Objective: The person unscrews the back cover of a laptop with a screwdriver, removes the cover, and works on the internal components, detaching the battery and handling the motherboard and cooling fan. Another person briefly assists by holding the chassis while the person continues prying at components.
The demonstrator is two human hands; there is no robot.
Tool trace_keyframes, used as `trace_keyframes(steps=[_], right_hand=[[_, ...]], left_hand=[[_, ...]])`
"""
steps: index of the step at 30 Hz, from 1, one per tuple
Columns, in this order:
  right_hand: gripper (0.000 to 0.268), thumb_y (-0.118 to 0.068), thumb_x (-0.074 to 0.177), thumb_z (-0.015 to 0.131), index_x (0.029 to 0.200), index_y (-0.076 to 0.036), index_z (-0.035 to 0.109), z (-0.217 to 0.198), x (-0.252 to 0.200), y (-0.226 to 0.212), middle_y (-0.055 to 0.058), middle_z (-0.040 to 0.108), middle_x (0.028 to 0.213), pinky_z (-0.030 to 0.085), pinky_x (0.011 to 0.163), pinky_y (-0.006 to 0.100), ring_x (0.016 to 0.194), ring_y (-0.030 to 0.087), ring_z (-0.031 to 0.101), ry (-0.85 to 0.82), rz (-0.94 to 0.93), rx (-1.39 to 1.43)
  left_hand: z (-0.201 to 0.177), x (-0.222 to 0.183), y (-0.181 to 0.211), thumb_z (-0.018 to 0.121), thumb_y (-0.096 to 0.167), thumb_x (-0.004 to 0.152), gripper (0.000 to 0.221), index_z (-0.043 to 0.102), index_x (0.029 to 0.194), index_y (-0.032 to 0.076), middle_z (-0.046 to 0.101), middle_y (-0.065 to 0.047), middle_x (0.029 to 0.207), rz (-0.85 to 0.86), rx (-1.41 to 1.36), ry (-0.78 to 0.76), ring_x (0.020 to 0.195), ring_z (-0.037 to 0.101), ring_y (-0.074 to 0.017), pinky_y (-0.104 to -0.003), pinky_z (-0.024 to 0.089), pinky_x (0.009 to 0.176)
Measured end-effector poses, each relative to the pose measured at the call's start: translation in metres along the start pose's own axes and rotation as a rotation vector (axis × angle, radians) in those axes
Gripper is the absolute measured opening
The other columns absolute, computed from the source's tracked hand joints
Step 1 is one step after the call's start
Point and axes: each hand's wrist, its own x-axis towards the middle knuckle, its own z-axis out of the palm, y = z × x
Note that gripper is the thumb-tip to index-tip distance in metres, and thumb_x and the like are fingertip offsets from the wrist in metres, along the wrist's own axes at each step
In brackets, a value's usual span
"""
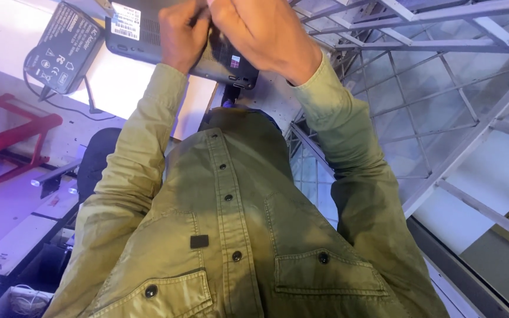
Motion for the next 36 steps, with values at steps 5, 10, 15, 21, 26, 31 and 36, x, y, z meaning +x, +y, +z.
trace_keyframes(steps=[5, 10, 15, 21, 26, 31, 36], right_hand=[[0.036, -0.026, 0.118, 0.041, 0.091, -0.003, 0.050, -0.002, 0.007, -0.016, 0.007, 0.045, 0.077, 0.032, 0.066, 0.040, 0.068, 0.021, 0.040, -0.058, -0.070, 0.051], [0.039, -0.021, 0.114, 0.034, 0.095, -0.002, 0.062, -0.011, 0.008, -0.011, 0.008, 0.060, 0.077, 0.046, 0.067, 0.035, 0.069, 0.019, 0.060, 0.062, -0.024, 0.137], [0.040, -0.028, 0.112, 0.040, 0.098, 0.004, 0.060, -0.005, -0.016, 0.020, 0.020, 0.071, 0.093, 0.048, 0.054, 0.029, 0.069, 0.021, 0.067, 0.390, 0.095, 0.490], [0.026, -0.021, 0.101, 0.041, 0.110, -0.005, 0.058, 0.041, -0.054, 0.077, 0.022, 0.067, 0.095, 0.053, 0.058, 0.035, 0.072, 0.029, 0.066, 0.692, 0.241, 0.986], [0.024, -0.020, 0.097, 0.045, 0.107, -0.005, 0.061, 0.077, -0.074, 0.127, 0.024, 0.072, 0.096, 0.054, 0.061, 0.035, 0.074, 0.031, 0.068, 0.802, 0.409, 1.283], [0.024, -0.019, 0.101, 0.046, 0.114, -0.004, 0.059, 0.076, -0.079, 0.134, 0.032, 0.071, 0.118, 0.059, 0.074, 0.036, 0.091, 0.035, 0.075, 0.706, 0.414, 1.330], [0.011, 0.000, 0.099, 0.058, 0.106, -0.009, 0.060, 0.060, -0.075, 0.103, 0.008, 0.069, 0.098, 0.053, 0.057, 0.020, 0.073, 0.011, 0.063, 0.500, 0.425, 0.529]], left_hand=[[0.012, -0.009, -0.021, 0.082, 0.034, 0.096, 0.051, 0.045, 0.073, 0.009, 0.044, -0.004, 0.068, -0.094, -0.015, 0.110, 0.065, 0.040, -0.0190, -0.040, 0.028, 0.058], [-0.030, 0.019, 0.022, 0.071, 0.013, 0.105, 0.034, 0.055, 0.132, -0.003, 0.066, -0.021, 0.122, -0.066, -0.164, -0.145, 0.111, 0.064, -0.0374, -0.045, 0.051, 0.096], [-0.035, 0.000, 0.016, 0.044, -0.015, 0.083, 0.054, 0.056, 0.133, 0.002, 0.067, -0.016, 0.125, -0.245, -0.244, -0.032, 0.118, 0.067, -0.0297, -0.039, 0.055, 0.101], [-0.030, -0.004, 0.010, 0.063, 0.010, 0.110, 0.028, 0.062, 0.138, 0.002, 0.065, -0.017, 0.116, -0.132, -0.021, -0.048, 0.106, 0.057, -0.0327, -0.043, 0.047, 0.091], [-0.035, 0.009, 0.008, 0.076, 0.002, 0.100, 0.015, 0.076, 0.115, -0.001, 0.051, -0.012, 0.100, -0.154, 0.054, -0.029, 0.095, 0.050, -0.0285, -0.038, 0.045, 0.080], [-0.030, 0.008, -0.008, 0.078, 0.006, 0.097, 0.002, 0.080, 0.097, 0.006, 0.051, -0.011, 0.098, -0.168, 0.198, -0.104, 0.087, 0.050, -0.0268, -0.040, 0.047, 0.071], [-0.045, 0.016, -0.005, 0.074, 0.008, 0.098, 0.005, 0.070, 0.095, 0.007, 0.052, -0.013, 0.102, -0.133, 0.267, -0.056, 0.096, 0.049, -0.0341, -0.045, 0.043, 0.078]])
